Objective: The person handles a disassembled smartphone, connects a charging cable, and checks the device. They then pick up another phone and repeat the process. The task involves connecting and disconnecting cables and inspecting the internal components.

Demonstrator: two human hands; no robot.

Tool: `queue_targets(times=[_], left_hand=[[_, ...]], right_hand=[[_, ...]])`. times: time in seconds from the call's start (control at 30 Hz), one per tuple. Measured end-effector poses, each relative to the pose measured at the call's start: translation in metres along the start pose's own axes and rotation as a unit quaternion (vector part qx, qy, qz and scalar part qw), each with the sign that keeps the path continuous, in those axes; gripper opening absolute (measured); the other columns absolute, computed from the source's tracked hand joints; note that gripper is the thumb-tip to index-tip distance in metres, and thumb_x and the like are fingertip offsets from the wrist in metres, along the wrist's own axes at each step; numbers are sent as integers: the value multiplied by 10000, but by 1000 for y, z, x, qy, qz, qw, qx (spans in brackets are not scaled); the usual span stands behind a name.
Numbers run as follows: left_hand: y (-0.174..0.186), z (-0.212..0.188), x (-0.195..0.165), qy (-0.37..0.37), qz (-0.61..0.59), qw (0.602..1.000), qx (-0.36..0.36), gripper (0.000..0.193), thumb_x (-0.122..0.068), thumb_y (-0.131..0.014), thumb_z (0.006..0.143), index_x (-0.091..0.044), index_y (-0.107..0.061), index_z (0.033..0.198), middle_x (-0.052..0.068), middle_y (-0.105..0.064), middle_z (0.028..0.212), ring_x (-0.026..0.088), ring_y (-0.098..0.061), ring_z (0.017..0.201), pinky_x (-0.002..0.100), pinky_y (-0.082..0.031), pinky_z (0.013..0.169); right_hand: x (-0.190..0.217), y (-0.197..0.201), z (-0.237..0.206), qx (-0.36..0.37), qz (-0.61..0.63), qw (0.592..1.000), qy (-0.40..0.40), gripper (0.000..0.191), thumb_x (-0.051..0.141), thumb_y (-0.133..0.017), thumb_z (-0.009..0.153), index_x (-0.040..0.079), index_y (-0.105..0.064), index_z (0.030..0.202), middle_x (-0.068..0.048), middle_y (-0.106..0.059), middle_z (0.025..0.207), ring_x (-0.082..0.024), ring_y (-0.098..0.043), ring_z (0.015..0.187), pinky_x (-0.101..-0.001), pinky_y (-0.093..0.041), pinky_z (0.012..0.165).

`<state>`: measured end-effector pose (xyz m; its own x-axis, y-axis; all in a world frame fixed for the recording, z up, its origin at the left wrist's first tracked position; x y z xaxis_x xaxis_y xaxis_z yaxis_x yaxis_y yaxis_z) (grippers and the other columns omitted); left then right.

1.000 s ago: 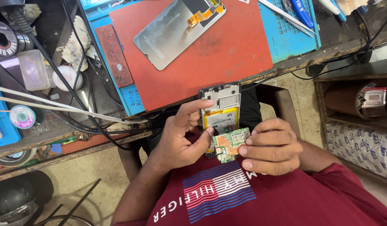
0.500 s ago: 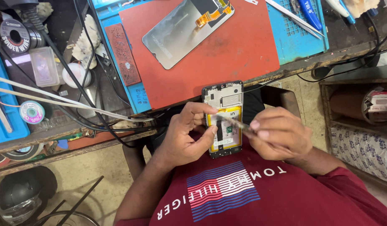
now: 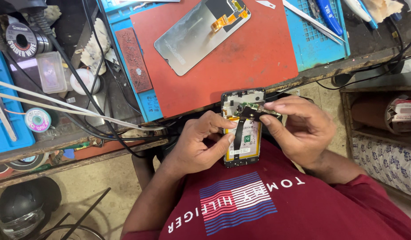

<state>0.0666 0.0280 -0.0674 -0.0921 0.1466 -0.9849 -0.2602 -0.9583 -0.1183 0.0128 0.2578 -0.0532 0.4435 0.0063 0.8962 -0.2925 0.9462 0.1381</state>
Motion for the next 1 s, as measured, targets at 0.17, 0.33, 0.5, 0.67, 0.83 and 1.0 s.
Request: queue_targets(times=[0.17,0.33,0.5,0.67,0.83,1.0], left_hand=[[-1,1,-1,-13,2,1000,6,223,27,-663,1020,-67,-578,1203,74,-720,990,91,-727,829,240,-586,668],[1,3,0,-18,13,1000,1,222,20,-669,1014,-66,-573,1195,83,-729,988,98,-728,816,242,-581,659],[1,4,-1,-18,7,1000,7,208,19,-671,1025,-60,-575,1191,89,-733,978,114,-740,817,250,-585,662],[1,6,-3,-19,37,999,11,222,16,-672,1003,-57,-567,1185,97,-725,971,140,-765,827,259,-613,670],[2,7,-4,-23,43,999,14,226,13,-672,1006,-58,-560,1189,98,-721,969,147,-758,811,264,-604,661],[2,8,-1,-15,43,999,15,236,11,-669,1003,-60,-547,1193,88,-723,916,133,-756,765,257,-580,622]], right_hand=[[4,0,13,16,-14,1000,-8,286,-97,-772,933,-23,-638,1175,-195,-707,1158,-211,-718,1058,-292,-602,922],[5,3,20,31,-54,998,6,248,-75,-798,904,-30,-669,1110,-188,-728,1090,-207,-727,986,-273,-606,846],[2,2,19,15,-35,999,-16,244,-66,-793,912,-25,-665,1115,-191,-724,1107,-193,-730,977,-260,-605,815],[6,-2,21,19,-36,999,-27,237,-62,-792,911,-16,-674,1111,-180,-726,1104,-194,-736,990,-276,-613,829],[9,2,35,58,-139,988,13,275,-34,-838,858,-18,-707,1099,-150,-754,1076,-198,-706,963,-297,-558,831],[1,5,43,77,-106,991,-4,246,-29,-838,864,-14,-717,1077,-147,-757,1070,-181,-720,931,-270,-573,788]])
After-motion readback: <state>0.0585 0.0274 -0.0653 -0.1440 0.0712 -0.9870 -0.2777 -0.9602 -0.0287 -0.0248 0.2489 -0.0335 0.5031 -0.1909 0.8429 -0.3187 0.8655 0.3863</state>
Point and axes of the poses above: each hand's wrist, its own z-axis towards the middle knuckle, its own y-axis out of the back of the hand, x = y × z, the point moved 2 cm from there along z, towards the middle knuckle
